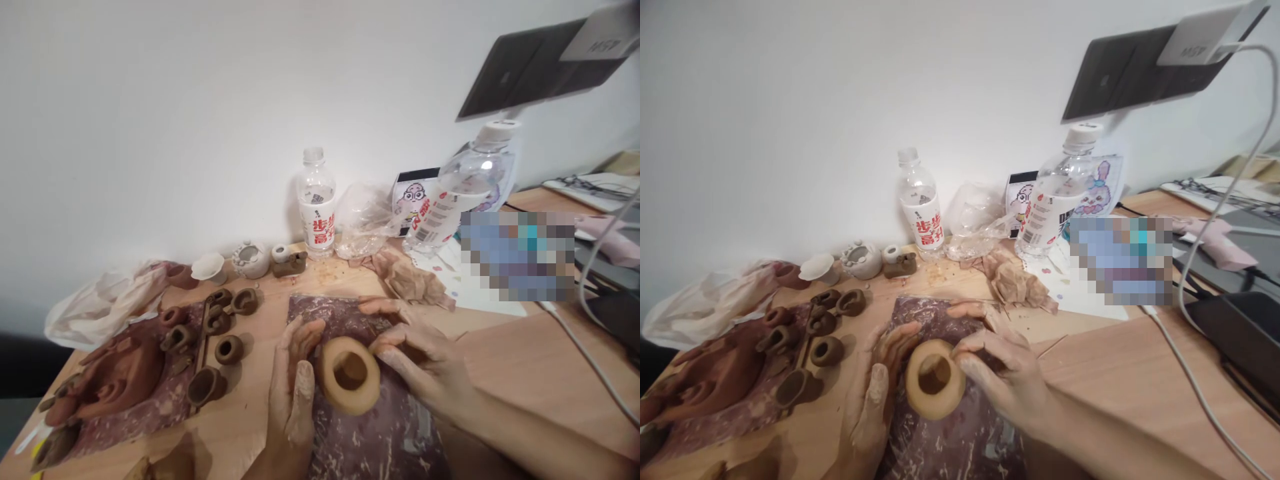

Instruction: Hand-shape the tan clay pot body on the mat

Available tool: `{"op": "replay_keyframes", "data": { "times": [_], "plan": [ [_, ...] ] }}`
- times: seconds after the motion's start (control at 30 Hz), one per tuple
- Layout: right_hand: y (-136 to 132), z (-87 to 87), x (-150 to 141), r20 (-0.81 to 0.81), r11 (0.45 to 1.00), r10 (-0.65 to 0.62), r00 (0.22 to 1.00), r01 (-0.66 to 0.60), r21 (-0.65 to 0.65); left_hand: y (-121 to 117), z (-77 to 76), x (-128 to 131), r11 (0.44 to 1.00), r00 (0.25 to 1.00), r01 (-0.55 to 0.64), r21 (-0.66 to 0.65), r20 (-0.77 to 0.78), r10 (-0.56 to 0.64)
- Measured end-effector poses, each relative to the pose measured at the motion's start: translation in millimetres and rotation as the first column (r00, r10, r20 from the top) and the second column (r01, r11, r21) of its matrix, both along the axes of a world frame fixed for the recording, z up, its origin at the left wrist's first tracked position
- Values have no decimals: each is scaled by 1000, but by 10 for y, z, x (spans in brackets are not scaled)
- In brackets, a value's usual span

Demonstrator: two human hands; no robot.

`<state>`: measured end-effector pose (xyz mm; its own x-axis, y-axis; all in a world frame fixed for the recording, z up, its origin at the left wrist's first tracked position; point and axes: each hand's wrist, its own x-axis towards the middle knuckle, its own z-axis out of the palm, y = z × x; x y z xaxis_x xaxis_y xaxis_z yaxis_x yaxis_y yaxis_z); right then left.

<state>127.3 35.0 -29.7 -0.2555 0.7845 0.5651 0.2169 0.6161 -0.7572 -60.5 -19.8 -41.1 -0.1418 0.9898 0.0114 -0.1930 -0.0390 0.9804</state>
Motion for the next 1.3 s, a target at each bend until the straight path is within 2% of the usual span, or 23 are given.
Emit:
{"op": "replay_keyframes", "data": {
  "times": [0.13, 0.3, 0.47, 0.6, 0.7, 0.8, 0.83, 0.9, 0.97, 1.03, 1.1, 1.17, 1.3],
  "plan": [
    [-38, 35, 66, 61, 990, 138, 989, -140, 22, -20, 38, 54, 995, 996, -95, 20, -3, 95],
    [8, 65, 105, 167, 959, 279, 946, -264, -106, -42, 72, 107, 983, 980, -174, 65, -89, 180],
    [68, 90, 63, 332, 922, 385, 861, -378, -89, -7, 63, 49, 990, 973, -103, 100, -195, 121],
    [71, 129, 27, 455, 913, 380, 805, -407, -42, 21, 66, 13, 989, 970, -47, 138, -232, 78],
    [113, 265, 31, 434, 926, 342, 834, -377, -5, 21, 80, 38, 989, 978, -39, 142, -197, 67],
    [234, 520, 17, 402, 943, 326, 855, -327, -69, 18, 87, 68, 994, 992, -37, 104, -117, 49],
    [284, 617, -9, 439, 941, 335, 834, -318, -113, 19, 84, 72, 995, 993, -32, 95, -107, 42],
    [375, 801, -106, 578, 933, 348, 737, -331, -140, 28, 71, 67, 996, 994, -17, 85, -108, 27],
    [432, 936, -264, 784, 935, 326, 528, -300, -187, 43, 49, 50, 997, 993, -19, 78, -112, 28],
    [450, 1003, -454, 909, 941, 300, 289, -248, -231, 60, 24, 31, 997, 991, -50, 67, -121, 58],
    [445, 1006, -629, 948, 940, 287, 140, -230, -251, 77, 7, 18, 995, 986, -80, 52, -140, 87],
    [439, 967, -752, 964, 945, 253, 77, -234, -229, 92, 5, 14, 995, 985, -95, 37, -144, 99],
    [446, 847, -835, 979, 937, 193, 71, -311, -162, 115, 31, 24, 996, 989, -84, 32, -116, 87]
  ]
}}
